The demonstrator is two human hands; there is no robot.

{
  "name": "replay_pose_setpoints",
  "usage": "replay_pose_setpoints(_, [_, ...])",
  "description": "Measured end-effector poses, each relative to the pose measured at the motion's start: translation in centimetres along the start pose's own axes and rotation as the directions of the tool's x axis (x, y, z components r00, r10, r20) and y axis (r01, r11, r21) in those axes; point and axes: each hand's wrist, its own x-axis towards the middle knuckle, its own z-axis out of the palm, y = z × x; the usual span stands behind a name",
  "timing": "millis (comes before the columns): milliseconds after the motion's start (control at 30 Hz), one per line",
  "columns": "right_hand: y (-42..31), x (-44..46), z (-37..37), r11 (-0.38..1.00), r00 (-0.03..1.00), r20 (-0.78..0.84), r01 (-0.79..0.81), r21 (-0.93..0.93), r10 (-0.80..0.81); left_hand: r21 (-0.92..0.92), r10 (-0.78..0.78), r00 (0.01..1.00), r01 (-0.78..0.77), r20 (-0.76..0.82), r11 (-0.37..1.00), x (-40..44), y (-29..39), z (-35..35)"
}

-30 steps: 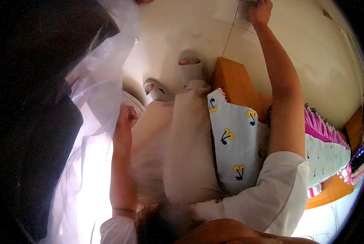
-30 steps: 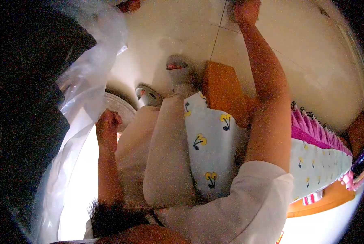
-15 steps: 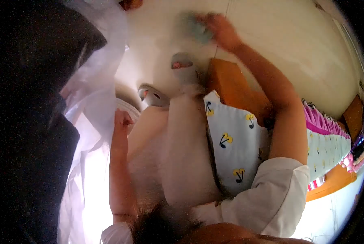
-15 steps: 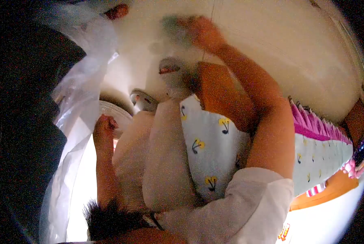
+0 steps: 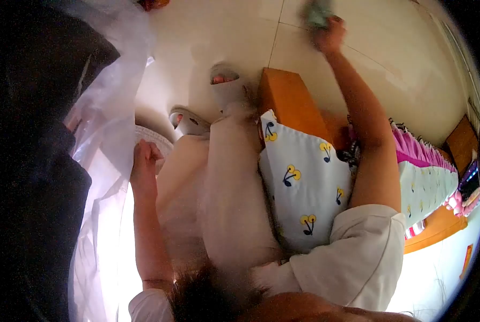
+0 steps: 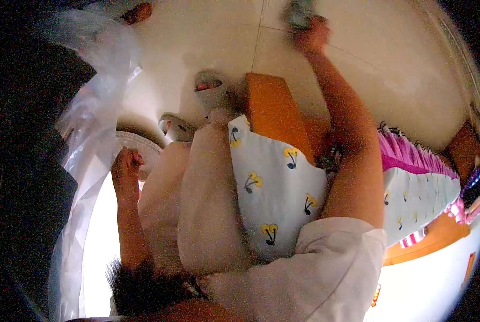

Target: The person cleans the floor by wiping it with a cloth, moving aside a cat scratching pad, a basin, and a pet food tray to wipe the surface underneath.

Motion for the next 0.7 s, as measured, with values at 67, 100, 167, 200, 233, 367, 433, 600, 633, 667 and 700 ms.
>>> replay_pose_setpoints(67, [-6.6, -1.7, 2.6, 0.969, 0.962, 0.115, 0.244, 0.036, -0.246, 0.078, -0.026, 1.0, 0.025, 0.008, 0.997, 0.7, -0.6, -0.5])
replay_pose_setpoints(100, [-9.2, -3.1, 4.1, 0.928, 0.915, 0.154, 0.365, 0.076, -0.373, 0.117, -0.038, 0.999, 0.037, 0.009, 0.992, 1.0, -0.8, -0.6])
replay_pose_setpoints(167, [-14.6, -6.7, 6.2, 0.811, 0.71, 0.411, 0.566, 0.149, -0.572, -0.011, -0.053, 0.998, 0.053, 0.044, 0.999, 0.8, -0.5, -0.4])
replay_pose_setpoints(200, [-17.2, -8.2, 6.1, 0.739, 0.583, 0.499, 0.645, 0.195, -0.641, -0.067, -0.059, 0.996, 0.063, 0.06, 0.996, 0.7, -0.3, -0.5])
replay_pose_setpoints(233, [-19.9, -9.2, 4.5, 0.649, 0.478, 0.507, 0.724, 0.235, -0.717, 0.012, -0.041, 0.998, 0.04, 0.05, 0.999, 0.5, 0.1, -0.2])
replay_pose_setpoints(367, [-21.2, -8.2, 7.1, 0.55, 0.462, 0.315, 0.775, 0.312, -0.829, 0.098, -0.043, 0.999, 0.042, 0.005, 0.994, -0.3, 1.2, 0.6])
replay_pose_setpoints(433, [-19.9, -4.9, 6.5, 0.511, 0.517, 0.096, 0.77, 0.382, -0.851, 0.081, 0.021, 0.996, -0.028, 0.083, 0.996, 0.9, -1.4, -0.7])
replay_pose_setpoints(600, [-15.7, 9.2, 1.6, 0.924, 0.934, -0.102, 0.354, 0.142, -0.342, 0.091, -0.096, 0.995, 0.093, 0.03, 0.992, 1.5, -0.9, -0.3])
replay_pose_setpoints(633, [-16.6, 11.5, 0.2, 0.974, 0.964, -0.189, 0.206, 0.099, -0.185, 0.102, -0.087, 0.995, 0.082, 0.048, 0.991, 1.9, -1.0, -0.2])
replay_pose_setpoints(667, [-17.8, 12.9, -0.1, 0.983, 0.971, -0.17, 0.179, 0.05, -0.168, 0.129, -0.07, 0.995, 0.061, 0.069, 0.99, 2.1, -0.9, -0.2])
replay_pose_setpoints(700, [-19.5, 13.8, 0.1, 0.989, 0.979, -0.142, 0.147, 0.002, -0.145, 0.173, -0.054, 0.994, 0.036, 0.097, 0.984, 2.1, -1.0, -0.3])
